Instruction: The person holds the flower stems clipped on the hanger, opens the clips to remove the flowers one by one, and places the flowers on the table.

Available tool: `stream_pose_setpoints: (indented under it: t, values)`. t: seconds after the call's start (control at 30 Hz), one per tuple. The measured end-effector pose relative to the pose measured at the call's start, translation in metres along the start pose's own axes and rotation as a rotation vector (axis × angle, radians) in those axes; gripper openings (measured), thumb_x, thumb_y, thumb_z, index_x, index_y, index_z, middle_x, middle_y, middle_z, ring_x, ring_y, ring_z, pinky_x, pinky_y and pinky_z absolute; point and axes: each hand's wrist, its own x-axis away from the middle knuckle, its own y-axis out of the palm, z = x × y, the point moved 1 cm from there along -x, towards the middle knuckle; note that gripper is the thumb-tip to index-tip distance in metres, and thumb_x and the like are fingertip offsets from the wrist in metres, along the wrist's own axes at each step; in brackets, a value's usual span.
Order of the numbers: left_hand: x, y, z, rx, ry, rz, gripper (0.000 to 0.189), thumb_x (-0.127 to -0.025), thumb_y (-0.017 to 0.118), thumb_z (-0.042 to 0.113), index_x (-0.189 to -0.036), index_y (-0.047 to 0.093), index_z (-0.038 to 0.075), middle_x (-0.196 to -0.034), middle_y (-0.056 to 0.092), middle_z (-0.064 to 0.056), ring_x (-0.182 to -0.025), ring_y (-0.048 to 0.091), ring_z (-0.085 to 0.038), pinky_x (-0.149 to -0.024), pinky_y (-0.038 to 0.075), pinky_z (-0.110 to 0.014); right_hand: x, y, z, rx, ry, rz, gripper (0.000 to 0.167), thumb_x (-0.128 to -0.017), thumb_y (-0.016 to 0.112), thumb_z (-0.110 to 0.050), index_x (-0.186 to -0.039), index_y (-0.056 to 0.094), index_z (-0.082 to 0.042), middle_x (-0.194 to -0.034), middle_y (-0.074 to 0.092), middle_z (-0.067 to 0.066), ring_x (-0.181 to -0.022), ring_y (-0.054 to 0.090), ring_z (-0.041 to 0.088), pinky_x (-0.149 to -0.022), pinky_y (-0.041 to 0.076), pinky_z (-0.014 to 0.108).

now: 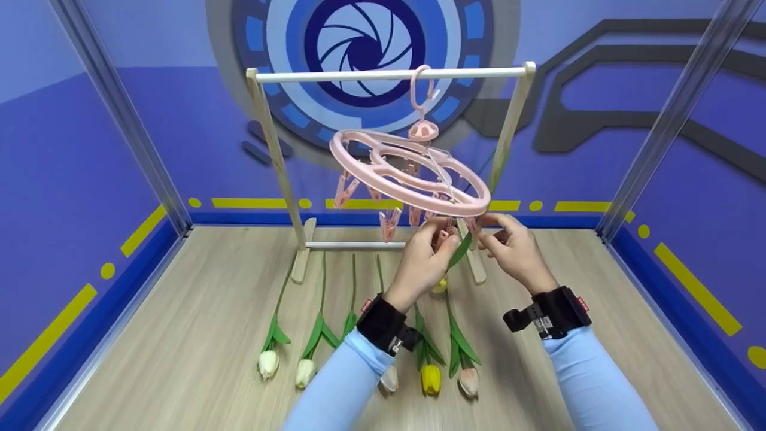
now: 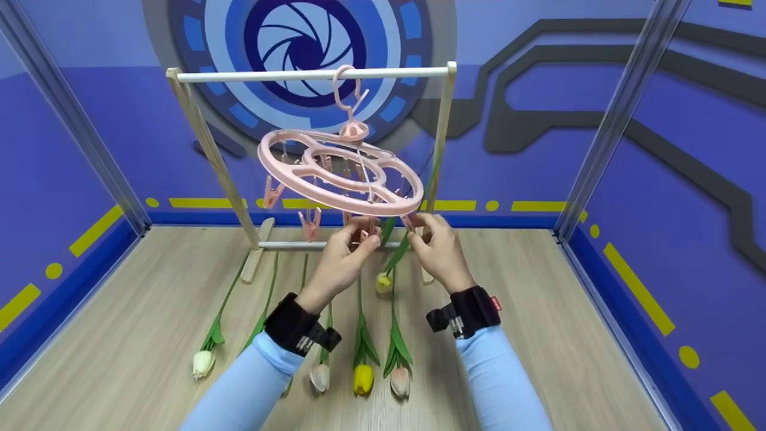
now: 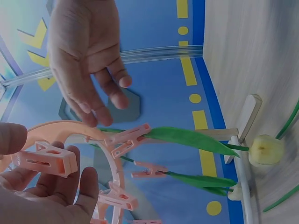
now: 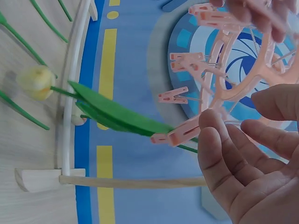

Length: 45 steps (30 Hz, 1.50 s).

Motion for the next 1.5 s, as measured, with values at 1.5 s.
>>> stream_pose_setpoints:
  t: [1.5]
  values:
    - [0.035,-0.066,-0.017,0.261,-0.101,0.146,0.015,-0.107,0.051,0.004,-0.105,0.057,-0.010,-0.108,0.066,-0.021,-0.096,0.066,-0.018,-0.089,0.058,-0.038,0.018,0.033,-0.001,-0.091,-0.091,-0.080,0.017,-0.101,0.066,-0.007,-0.117,0.069,0.000,-0.092,0.069,0.014,-0.058,0.062,0.015,-0.050,0.046,0.021]
